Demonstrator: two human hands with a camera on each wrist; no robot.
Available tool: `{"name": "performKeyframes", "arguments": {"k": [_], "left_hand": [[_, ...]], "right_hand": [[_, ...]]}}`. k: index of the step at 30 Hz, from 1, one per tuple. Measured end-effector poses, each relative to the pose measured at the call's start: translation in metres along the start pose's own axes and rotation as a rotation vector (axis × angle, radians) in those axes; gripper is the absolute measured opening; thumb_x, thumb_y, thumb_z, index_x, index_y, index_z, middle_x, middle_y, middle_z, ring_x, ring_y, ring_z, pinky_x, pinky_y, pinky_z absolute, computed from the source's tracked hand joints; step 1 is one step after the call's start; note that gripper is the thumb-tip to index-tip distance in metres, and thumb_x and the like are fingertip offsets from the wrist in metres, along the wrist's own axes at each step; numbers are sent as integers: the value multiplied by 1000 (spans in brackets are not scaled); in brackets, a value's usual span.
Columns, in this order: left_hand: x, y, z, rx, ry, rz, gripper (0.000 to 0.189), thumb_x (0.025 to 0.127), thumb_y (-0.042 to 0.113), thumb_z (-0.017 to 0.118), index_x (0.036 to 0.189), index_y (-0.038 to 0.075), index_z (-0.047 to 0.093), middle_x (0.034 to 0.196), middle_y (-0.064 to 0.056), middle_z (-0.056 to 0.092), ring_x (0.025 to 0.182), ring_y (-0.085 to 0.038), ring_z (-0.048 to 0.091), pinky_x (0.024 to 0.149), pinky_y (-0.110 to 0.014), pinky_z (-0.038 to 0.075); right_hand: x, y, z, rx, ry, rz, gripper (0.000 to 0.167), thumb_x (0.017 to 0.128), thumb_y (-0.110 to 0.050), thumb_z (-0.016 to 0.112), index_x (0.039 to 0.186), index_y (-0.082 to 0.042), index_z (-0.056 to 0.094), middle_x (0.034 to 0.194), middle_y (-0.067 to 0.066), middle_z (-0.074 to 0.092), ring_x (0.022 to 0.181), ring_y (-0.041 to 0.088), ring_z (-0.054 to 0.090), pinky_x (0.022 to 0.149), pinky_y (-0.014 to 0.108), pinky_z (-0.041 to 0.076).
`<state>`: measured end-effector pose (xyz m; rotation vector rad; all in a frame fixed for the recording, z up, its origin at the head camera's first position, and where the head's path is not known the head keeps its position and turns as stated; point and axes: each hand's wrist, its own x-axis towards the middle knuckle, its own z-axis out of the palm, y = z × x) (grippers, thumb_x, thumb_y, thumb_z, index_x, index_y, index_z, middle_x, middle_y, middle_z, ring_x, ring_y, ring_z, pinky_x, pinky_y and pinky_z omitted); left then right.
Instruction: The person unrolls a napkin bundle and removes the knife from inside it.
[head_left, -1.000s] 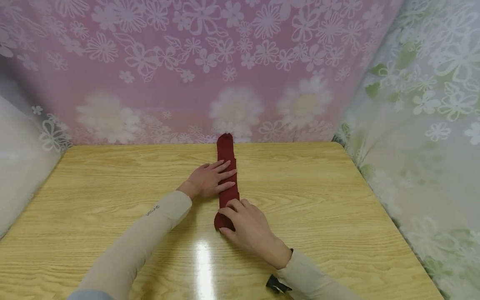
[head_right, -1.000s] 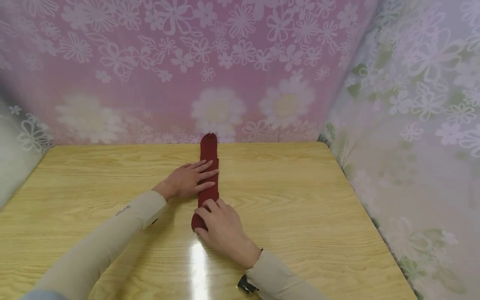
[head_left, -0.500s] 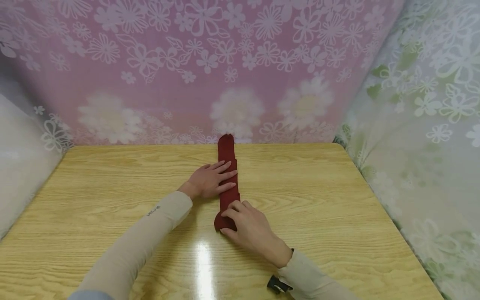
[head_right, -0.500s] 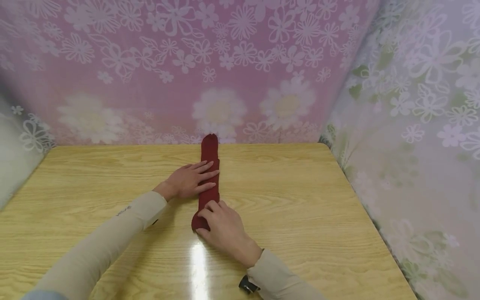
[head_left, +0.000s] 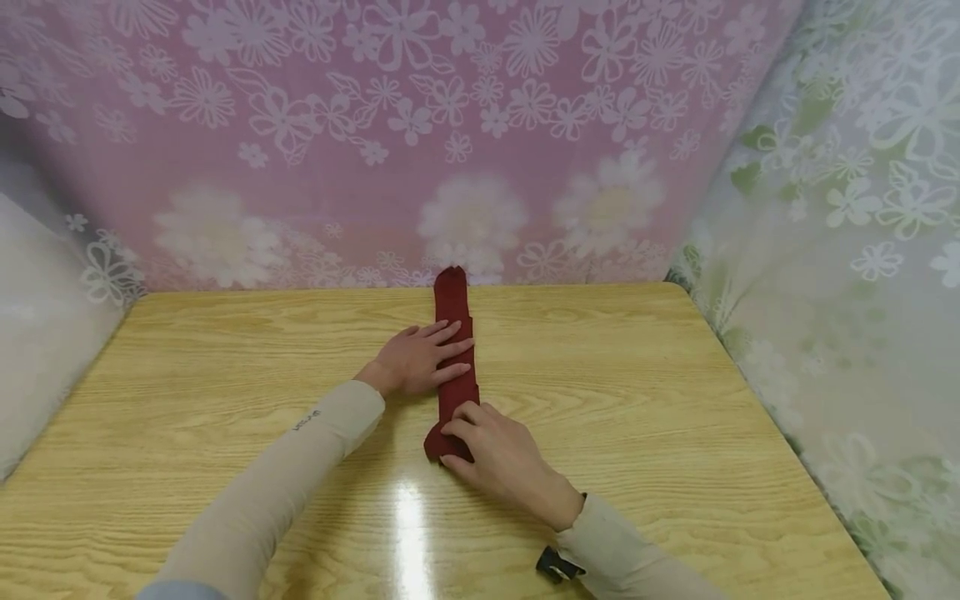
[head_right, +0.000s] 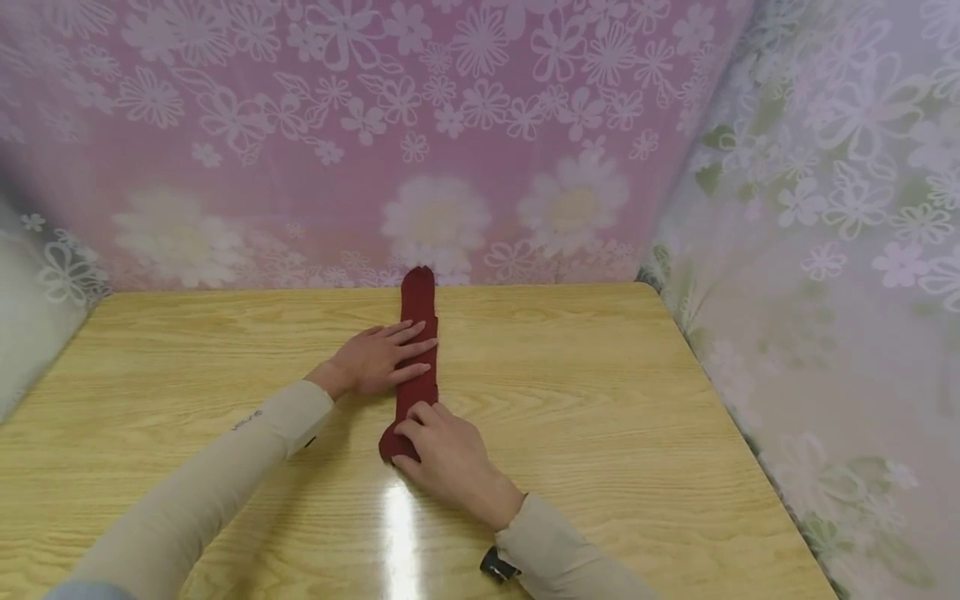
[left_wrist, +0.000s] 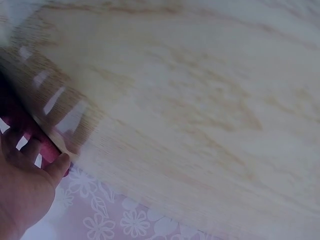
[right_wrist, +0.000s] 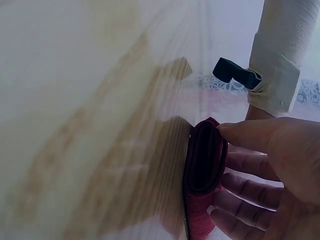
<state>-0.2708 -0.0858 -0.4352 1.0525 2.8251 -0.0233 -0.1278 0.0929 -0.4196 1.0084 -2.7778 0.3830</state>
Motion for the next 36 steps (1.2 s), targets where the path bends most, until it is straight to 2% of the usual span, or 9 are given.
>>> {"name": "performKeyframes", "arguments": {"k": [9,15,25,31,36], "left_hand": [[2,5,-2,29,0,-2,59,99,60,21,152,34,25,158,0,17,144,-21,15,111,-50,21],[2,7,-5,56,-26,-15,59,99,61,18,152,35,22,158,1,15,144,-20,14,112,-50,19],[-2,9,-6,73,-48,-22,58,100,59,18,153,35,21,158,0,15,144,-20,14,112,-51,19],[0,6,-6,59,-24,-34,59,99,61,18,152,36,22,158,2,14,144,-19,13,112,-51,19],[-2,6,-6,39,-30,-36,60,98,62,18,152,36,22,158,2,14,144,-18,13,112,-51,18]], "right_hand": [[-2,0,0,-52,-1,-15,26,84,-32,74,105,-16,72,105,-1,58,91,14,56,70,28,53],[-3,-2,0,-74,15,-6,24,84,-32,72,104,-17,72,106,-1,59,92,15,58,68,29,54],[-3,-3,0,-43,0,36,16,87,-32,70,95,-19,69,104,-3,62,92,14,59,65,30,54],[-1,-2,0,-47,20,31,14,87,-32,70,93,-19,69,102,-5,62,91,12,59,64,29,53],[-1,-1,-3,-23,1,32,12,87,-31,70,92,-20,69,102,-6,62,88,11,58,64,28,53]]}}
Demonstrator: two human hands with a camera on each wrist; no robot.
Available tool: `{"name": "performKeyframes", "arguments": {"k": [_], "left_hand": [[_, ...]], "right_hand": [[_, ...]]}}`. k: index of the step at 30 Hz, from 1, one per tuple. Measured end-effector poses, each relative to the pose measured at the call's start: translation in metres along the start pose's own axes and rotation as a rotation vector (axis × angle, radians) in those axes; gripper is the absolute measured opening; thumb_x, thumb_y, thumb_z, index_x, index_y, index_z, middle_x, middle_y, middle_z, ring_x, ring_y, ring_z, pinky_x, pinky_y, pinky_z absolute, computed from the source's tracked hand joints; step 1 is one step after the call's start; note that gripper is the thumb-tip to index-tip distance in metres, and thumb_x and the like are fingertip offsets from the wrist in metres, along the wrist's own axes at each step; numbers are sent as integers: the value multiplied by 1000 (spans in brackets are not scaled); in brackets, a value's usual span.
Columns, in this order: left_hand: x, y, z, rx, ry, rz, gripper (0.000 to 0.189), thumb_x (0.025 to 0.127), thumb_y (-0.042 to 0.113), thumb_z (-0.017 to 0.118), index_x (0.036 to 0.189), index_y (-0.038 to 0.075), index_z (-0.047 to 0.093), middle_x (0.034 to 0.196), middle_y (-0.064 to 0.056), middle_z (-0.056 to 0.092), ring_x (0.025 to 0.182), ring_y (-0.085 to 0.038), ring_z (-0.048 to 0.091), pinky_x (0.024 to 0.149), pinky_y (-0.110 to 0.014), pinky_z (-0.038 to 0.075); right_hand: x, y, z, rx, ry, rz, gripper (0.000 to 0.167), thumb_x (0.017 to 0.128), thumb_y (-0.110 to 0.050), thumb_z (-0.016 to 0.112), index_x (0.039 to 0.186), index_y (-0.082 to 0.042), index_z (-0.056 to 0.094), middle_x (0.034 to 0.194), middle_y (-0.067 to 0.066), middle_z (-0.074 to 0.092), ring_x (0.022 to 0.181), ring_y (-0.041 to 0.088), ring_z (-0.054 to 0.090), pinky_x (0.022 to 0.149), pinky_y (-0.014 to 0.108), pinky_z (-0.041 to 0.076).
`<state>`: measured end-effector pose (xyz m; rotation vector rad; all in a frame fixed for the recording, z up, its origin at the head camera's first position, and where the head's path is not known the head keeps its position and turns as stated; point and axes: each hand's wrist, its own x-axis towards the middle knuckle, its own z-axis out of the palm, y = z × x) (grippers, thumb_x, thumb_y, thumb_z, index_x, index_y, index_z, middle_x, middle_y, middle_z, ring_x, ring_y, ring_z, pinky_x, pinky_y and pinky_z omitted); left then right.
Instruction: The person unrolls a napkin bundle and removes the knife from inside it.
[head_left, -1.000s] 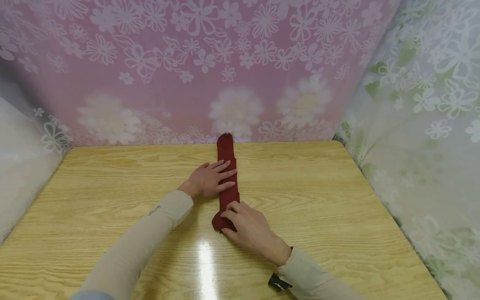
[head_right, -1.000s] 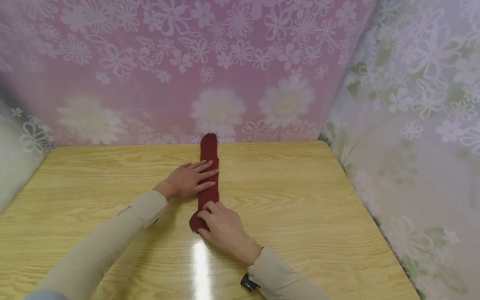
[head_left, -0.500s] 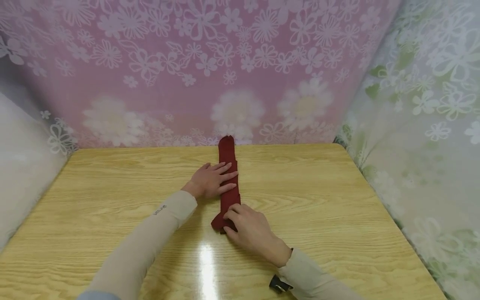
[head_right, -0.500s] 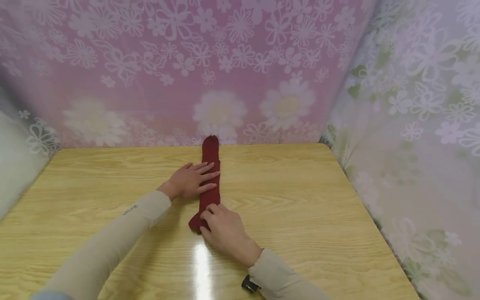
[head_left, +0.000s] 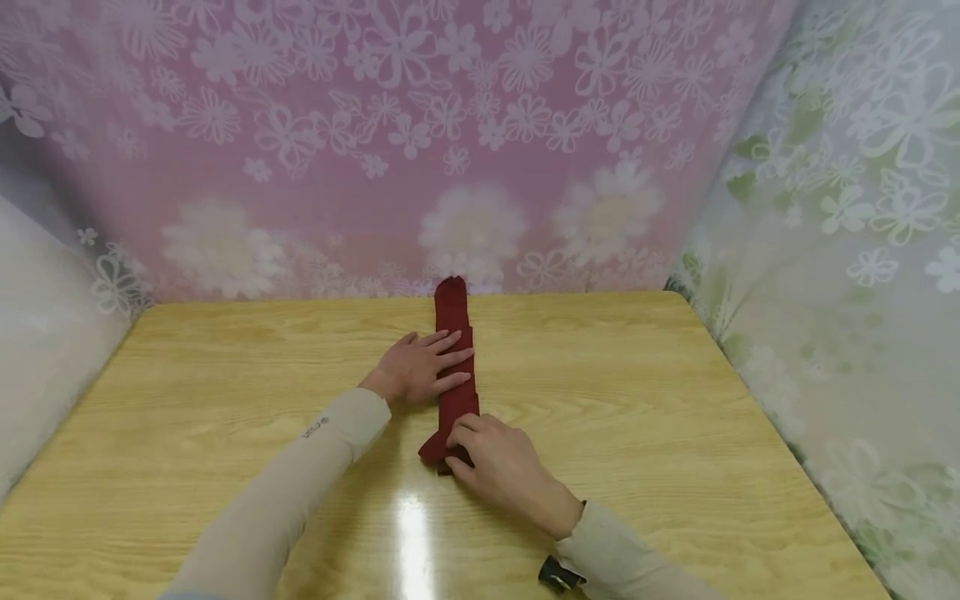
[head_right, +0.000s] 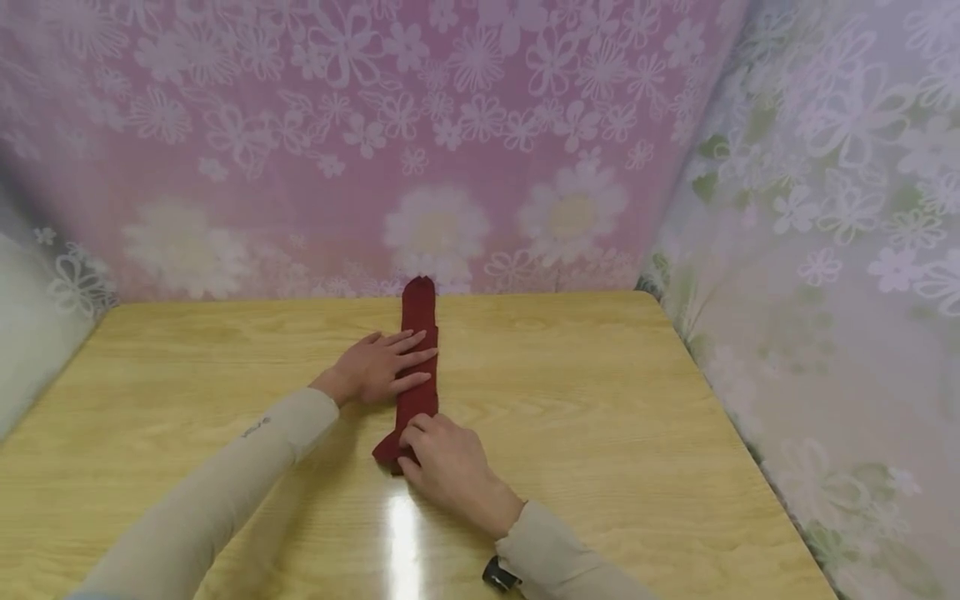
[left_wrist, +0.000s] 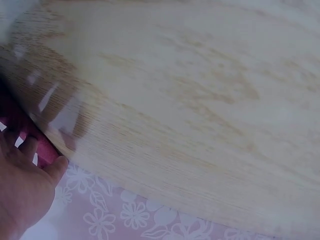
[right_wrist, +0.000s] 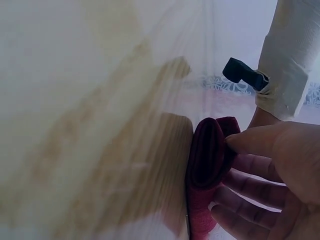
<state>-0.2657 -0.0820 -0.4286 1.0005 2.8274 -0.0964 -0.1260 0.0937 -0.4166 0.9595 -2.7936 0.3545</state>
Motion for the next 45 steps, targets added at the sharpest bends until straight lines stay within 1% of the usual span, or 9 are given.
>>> {"name": "performKeyframes", "arguments": {"k": [4,9,14,18,26,31,35,39,45], "left_hand": [[-2,0,2,-7,4,-3,59,98,62,19,152,36,22,158,2,15,144,-18,13,112,-51,18],[-2,0,2,-11,8,1,60,98,62,19,152,35,23,158,2,15,144,-18,14,112,-51,18],[-1,0,0,-22,8,6,60,99,61,21,152,34,24,158,1,16,143,-19,15,112,-51,18],[0,0,0,-20,11,8,59,99,60,21,152,34,25,158,1,16,143,-19,15,112,-51,19],[0,0,-1,-45,11,15,59,99,60,22,152,33,26,158,0,16,144,-19,14,112,-53,18],[1,0,0,-61,-4,10,59,99,60,22,152,34,25,158,1,15,144,-19,13,112,-53,16],[2,-1,-1,-63,-8,5,60,98,62,20,152,35,24,158,2,14,144,-18,11,112,-52,15],[1,-1,-1,-63,-3,7,60,98,62,20,151,35,25,158,1,15,144,-19,12,112,-52,16],[1,0,0,-64,-4,12,60,98,62,20,151,35,25,158,2,14,144,-19,12,112,-52,16]], "right_hand": [[-1,1,0,28,-2,-6,10,88,-29,69,93,-20,70,100,-7,63,87,11,59,66,28,53],[-5,4,-3,55,25,7,9,89,-26,68,96,-20,71,99,-7,63,90,11,60,70,30,54],[-9,8,-10,81,45,48,10,90,-23,67,97,-19,71,99,-7,65,89,11,62,66,30,54],[-13,13,-15,79,53,76,9,88,-23,67,96,-20,70,96,-7,66,83,8,63,60,27,53],[-24,23,-23,18,158,98,10,78,-19,75,86,-21,70,87,-10,68,65,1,58,48,20,44],[-28,29,-25,-24,178,138,12,73,-20,77,80,-23,68,76,-11,66,59,1,56,44,21,41],[-31,34,-26,-45,163,194,11,73,-24,75,75,-24,64,69,-13,62,54,2,53,42,22,39],[-35,39,-26,-73,119,253,13,75,-30,73,73,-27,61,65,-18,56,50,1,47,42,23,37],[-41,43,-27,-77,86,300,12,74,-29,71,73,-25,60,61,-19,48,49,2,44,41,24,36]]}}
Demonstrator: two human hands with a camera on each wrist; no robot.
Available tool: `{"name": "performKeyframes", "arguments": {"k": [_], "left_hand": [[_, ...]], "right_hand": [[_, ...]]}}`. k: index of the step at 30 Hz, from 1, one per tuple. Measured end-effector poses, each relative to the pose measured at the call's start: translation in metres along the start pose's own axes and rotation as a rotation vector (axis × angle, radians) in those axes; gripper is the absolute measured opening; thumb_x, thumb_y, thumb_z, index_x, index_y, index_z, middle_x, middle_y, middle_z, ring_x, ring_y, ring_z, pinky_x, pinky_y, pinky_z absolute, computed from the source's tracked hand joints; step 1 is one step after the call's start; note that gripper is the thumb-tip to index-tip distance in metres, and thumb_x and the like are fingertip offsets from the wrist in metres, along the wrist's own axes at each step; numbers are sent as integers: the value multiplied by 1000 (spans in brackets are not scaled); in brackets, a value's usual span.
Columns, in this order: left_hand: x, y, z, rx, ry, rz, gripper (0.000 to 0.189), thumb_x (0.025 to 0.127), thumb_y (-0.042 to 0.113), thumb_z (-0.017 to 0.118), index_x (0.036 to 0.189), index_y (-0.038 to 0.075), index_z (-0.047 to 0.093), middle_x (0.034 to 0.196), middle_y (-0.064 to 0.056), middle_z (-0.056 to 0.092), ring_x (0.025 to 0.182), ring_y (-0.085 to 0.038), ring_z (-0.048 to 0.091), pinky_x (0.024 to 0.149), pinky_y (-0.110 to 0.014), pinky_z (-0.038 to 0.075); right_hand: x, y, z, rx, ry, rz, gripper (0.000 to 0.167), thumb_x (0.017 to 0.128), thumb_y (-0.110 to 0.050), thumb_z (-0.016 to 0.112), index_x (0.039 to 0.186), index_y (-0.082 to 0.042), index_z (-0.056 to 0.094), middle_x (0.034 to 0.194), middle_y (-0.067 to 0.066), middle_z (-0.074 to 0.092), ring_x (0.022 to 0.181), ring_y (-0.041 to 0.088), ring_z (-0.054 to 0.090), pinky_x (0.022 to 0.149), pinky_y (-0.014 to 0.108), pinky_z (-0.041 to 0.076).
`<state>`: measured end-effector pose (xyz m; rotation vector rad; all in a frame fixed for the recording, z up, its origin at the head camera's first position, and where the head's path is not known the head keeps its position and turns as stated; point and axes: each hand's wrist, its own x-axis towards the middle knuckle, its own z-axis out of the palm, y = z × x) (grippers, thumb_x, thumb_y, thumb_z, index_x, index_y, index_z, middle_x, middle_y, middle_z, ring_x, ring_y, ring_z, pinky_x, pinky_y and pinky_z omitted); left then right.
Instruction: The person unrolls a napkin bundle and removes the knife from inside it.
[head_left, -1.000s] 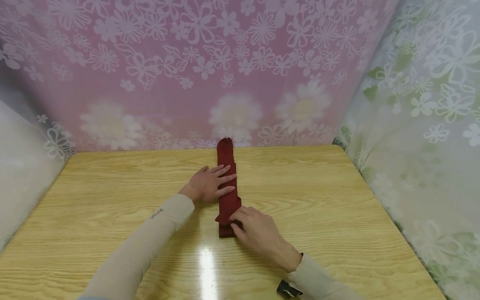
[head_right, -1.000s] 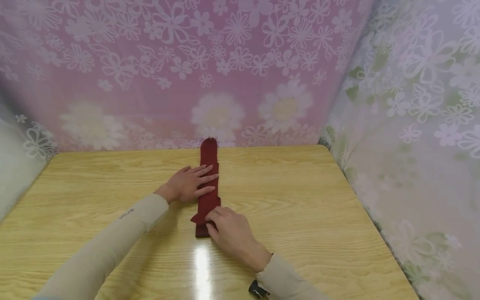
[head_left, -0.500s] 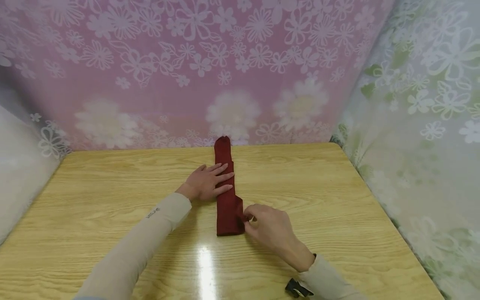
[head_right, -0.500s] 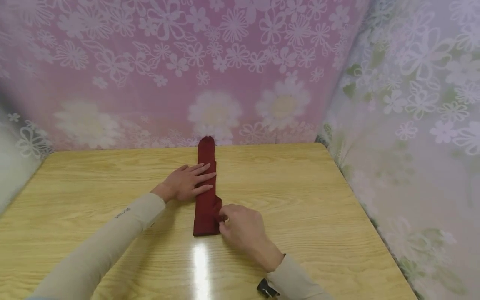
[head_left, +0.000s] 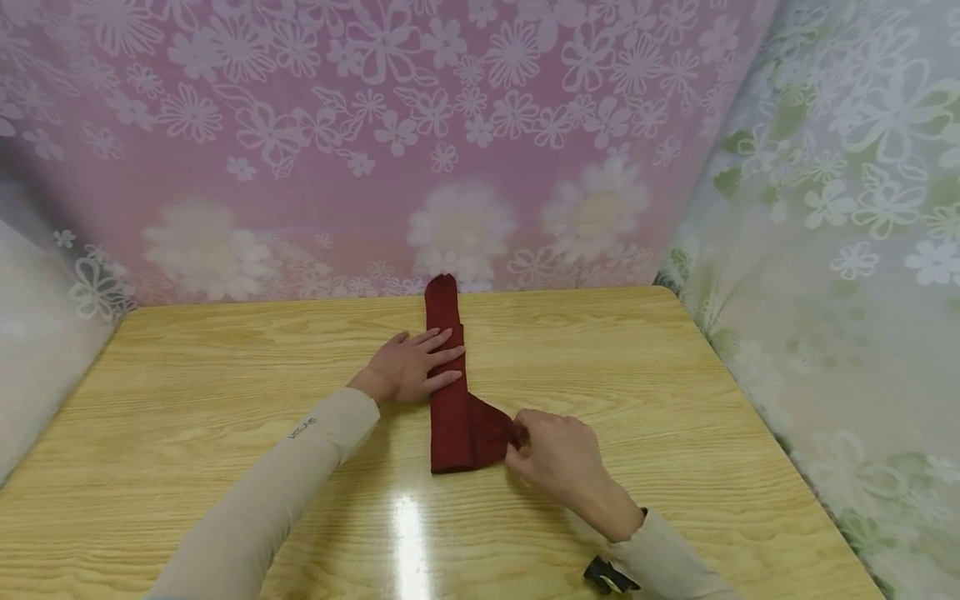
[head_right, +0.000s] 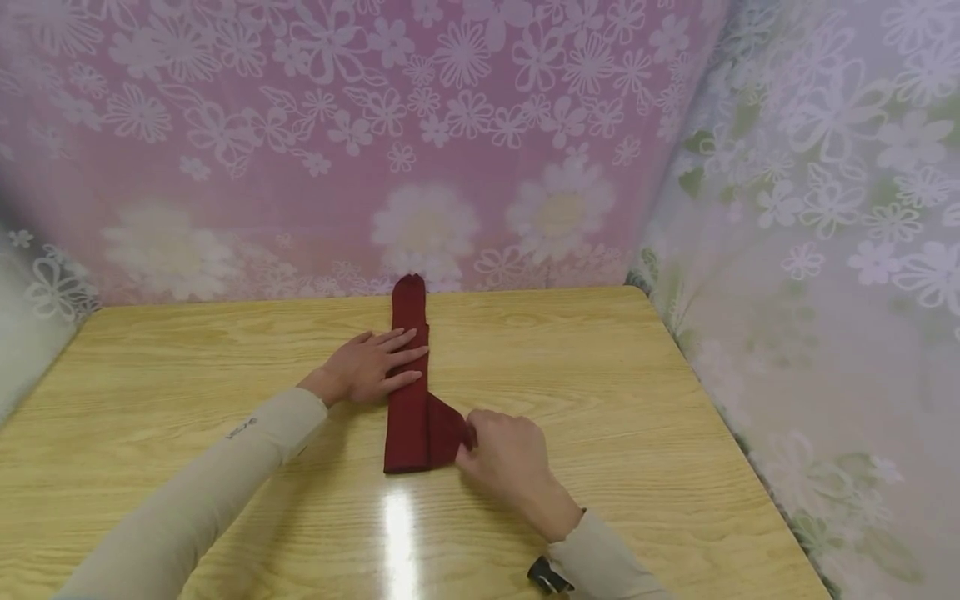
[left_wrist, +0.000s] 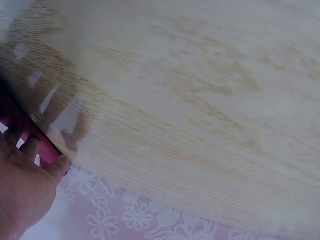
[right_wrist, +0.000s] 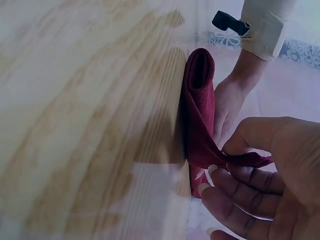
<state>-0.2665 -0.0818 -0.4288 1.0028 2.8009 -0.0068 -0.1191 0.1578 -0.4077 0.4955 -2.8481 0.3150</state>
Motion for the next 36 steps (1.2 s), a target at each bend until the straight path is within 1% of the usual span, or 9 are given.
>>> {"name": "performKeyframes", "arguments": {"k": [7,13,20,25,29,33,36], "left_hand": [[0,-1,1,-4,8,1,60,98,62,20,151,35,24,158,2,13,144,-19,11,113,-52,15],[0,-1,2,-3,12,7,60,98,62,21,151,35,25,158,1,14,144,-19,12,112,-52,16],[1,-1,3,10,10,1,59,98,62,20,151,36,24,158,2,14,144,-18,12,113,-50,15],[1,-1,2,21,8,-2,59,99,61,20,151,35,24,158,2,14,144,-19,11,114,-48,14],[0,-1,4,15,16,-2,59,98,61,20,151,35,24,158,2,14,144,-18,11,114,-48,14],[0,-1,7,6,47,12,59,99,61,22,151,34,27,158,0,17,144,-20,14,113,-48,16],[1,-2,9,13,62,14,59,99,61,21,151,34,28,158,1,17,144,-19,14,113,-48,16]], "right_hand": [[-2,4,1,-11,-40,36,15,75,-29,70,73,-19,59,60,-14,48,46,6,41,39,26,34],[-4,7,4,-23,-92,67,18,77,-29,71,76,-15,61,61,-9,52,48,9,44,40,28,36],[-4,11,5,7,-153,105,19,79,-33,68,77,-16,59,61,-10,49,49,9,42,43,28,35],[-5,14,7,14,-183,112,22,80,-34,68,77,-15,58,62,-9,49,51,9,43,45,29,36],[-6,18,9,-16,-185,107,26,79,-37,70,78,-14,59,64,-7,51,54,12,48,47,30,38],[-7,20,10,-60,-160,94,28,79,-39,70,81,-13,60,68,-5,52,61,17,52,53,32,41],[-9,20,10,-87,-138,91,30,78,-41,71,82,-14,59,71,-5,50,65,19,52,56,33,42]]}}
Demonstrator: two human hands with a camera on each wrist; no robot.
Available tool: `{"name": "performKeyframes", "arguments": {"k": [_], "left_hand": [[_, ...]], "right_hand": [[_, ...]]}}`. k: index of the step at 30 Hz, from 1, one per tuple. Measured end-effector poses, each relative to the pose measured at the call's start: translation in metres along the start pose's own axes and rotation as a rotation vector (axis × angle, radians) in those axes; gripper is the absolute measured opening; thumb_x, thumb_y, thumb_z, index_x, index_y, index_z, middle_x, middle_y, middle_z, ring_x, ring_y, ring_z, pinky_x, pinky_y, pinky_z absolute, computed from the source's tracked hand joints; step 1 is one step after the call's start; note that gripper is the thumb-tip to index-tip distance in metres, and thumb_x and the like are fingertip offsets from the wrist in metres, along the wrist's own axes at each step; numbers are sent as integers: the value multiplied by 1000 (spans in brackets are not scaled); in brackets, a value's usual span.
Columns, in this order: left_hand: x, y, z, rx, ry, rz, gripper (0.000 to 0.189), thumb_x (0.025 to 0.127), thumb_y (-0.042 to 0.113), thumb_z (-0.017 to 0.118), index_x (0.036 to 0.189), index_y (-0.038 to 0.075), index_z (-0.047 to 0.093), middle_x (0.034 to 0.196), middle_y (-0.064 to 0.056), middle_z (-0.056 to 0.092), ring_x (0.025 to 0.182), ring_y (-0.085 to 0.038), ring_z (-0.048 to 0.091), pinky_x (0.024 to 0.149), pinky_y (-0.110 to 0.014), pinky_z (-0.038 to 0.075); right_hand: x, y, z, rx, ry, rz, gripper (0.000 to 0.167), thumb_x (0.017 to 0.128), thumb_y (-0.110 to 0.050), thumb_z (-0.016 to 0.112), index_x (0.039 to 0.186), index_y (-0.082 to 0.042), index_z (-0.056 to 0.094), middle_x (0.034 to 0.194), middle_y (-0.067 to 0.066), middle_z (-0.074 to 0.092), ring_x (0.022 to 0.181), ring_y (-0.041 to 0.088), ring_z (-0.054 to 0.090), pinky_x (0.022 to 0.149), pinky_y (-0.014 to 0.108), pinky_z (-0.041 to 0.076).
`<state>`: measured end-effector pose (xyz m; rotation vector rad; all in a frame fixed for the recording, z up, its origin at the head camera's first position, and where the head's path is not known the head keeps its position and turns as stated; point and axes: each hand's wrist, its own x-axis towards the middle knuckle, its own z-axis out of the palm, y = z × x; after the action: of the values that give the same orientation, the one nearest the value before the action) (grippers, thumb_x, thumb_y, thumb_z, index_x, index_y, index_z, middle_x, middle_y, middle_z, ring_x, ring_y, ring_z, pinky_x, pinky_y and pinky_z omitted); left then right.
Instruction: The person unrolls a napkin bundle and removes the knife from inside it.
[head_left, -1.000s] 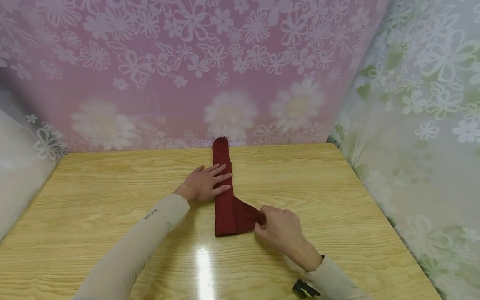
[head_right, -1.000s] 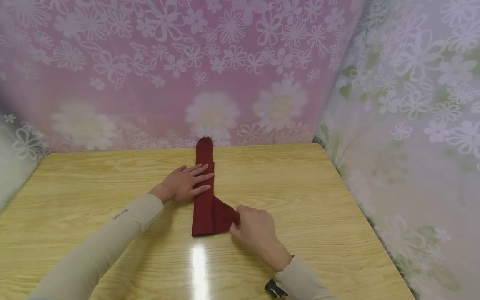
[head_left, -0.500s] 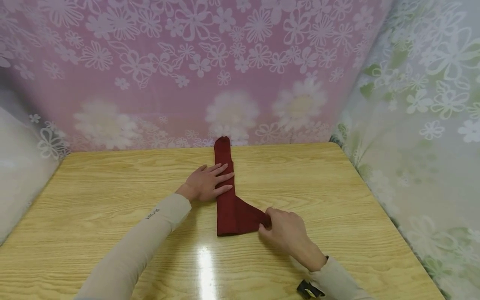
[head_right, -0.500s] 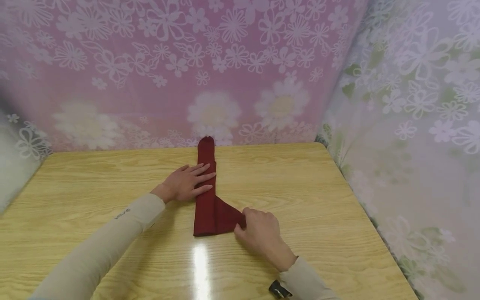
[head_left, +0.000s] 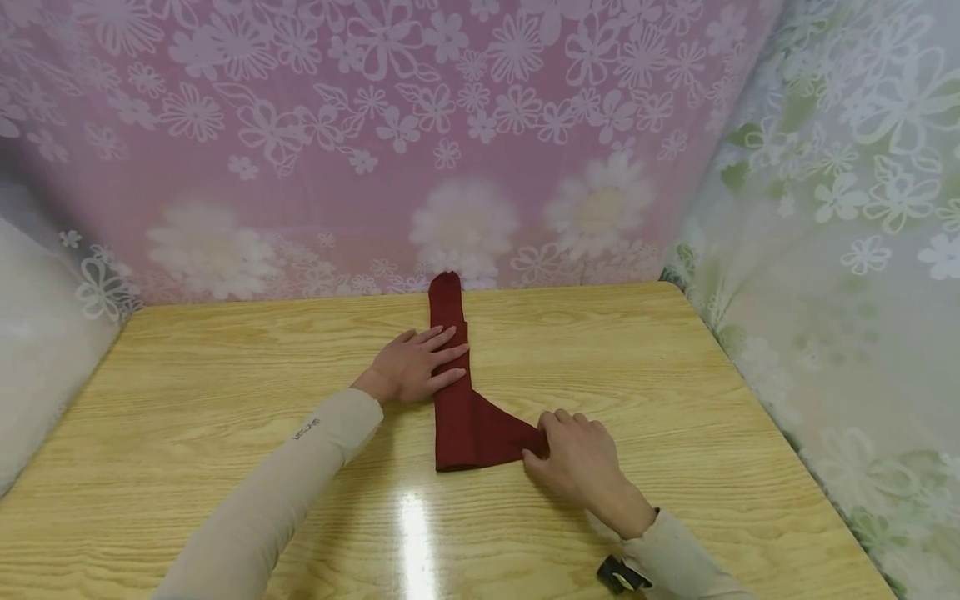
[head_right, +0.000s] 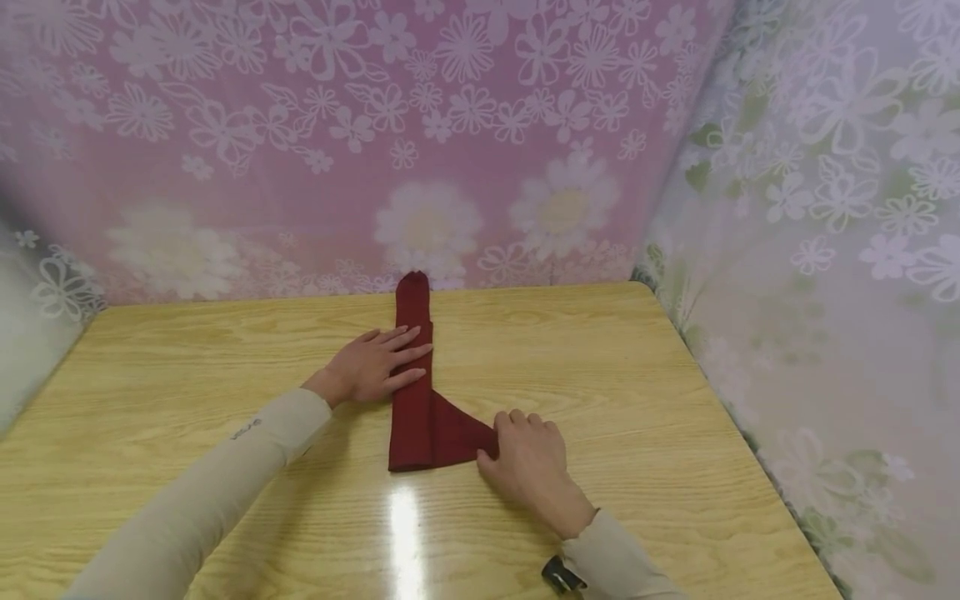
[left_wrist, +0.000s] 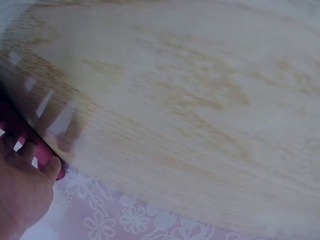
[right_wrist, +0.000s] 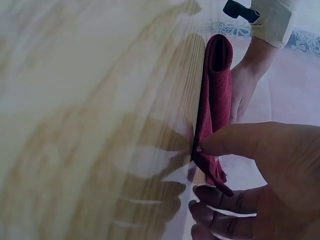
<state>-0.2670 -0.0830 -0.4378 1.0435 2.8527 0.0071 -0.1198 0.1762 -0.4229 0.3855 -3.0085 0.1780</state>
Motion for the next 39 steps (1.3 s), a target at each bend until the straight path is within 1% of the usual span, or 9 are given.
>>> {"name": "performKeyframes", "arguments": {"k": [6,10,13,16,20,23,27,35,39], "left_hand": [[0,0,1,1,11,0,59,99,61,22,151,34,28,157,0,18,144,-20,14,113,-48,17],[1,0,0,-17,9,7,59,99,60,22,151,33,29,157,-1,18,144,-21,14,113,-49,18],[1,0,1,-18,6,10,59,99,60,22,151,33,28,158,-1,17,144,-21,13,113,-49,18],[2,0,2,-8,3,3,59,99,61,20,151,34,26,158,1,15,144,-20,12,113,-49,17],[2,0,3,0,-4,-9,59,98,62,19,151,36,24,158,2,14,144,-18,11,113,-48,17],[1,0,2,-2,-6,-9,59,99,61,20,151,35,25,158,1,15,144,-19,12,113,-48,17],[0,1,0,-10,-4,-6,58,100,59,22,151,33,27,158,0,16,144,-20,13,112,-49,19],[0,1,0,9,-11,-7,59,99,60,21,151,34,27,158,1,16,144,-19,13,112,-48,20],[1,1,0,15,-19,-13,59,99,61,19,151,34,26,158,1,15,144,-18,11,113,-47,19]], "right_hand": [[0,2,-2,10,10,-10,32,78,-41,72,85,-13,59,81,0,51,71,21,51,58,35,43],[1,7,-5,55,-35,-24,33,82,-39,70,97,-11,61,93,2,54,77,21,51,62,34,45],[2,13,-7,69,-37,-63,34,84,-36,70,104,-9,62,99,5,56,82,23,54,65,34,47],[5,20,-8,84,3,-124,33,85,-34,71,105,-9,64,104,7,58,87,26,57,68,36,50],[9,30,-9,126,16,-246,31,88,-32,69,108,-9,65,115,8,59,101,28,58,81,41,50],[13,38,-8,156,-44,-383,37,91,-34,65,118,-9,63,129,12,53,116,30,50,93,45,46],[18,47,-7,189,-142,-521,46,96,-38,57,134,-12,55,142,14,43,128,30,40,99,47,41],[27,54,-6,141,-214,-610,49,100,-43,47,142,-18,48,145,9,42,131,27,38,101,46,39],[31,58,-4,110,-217,-655,49,101,-42,45,143,-17,47,145,9,42,131,27,38,102,45,39]]}}
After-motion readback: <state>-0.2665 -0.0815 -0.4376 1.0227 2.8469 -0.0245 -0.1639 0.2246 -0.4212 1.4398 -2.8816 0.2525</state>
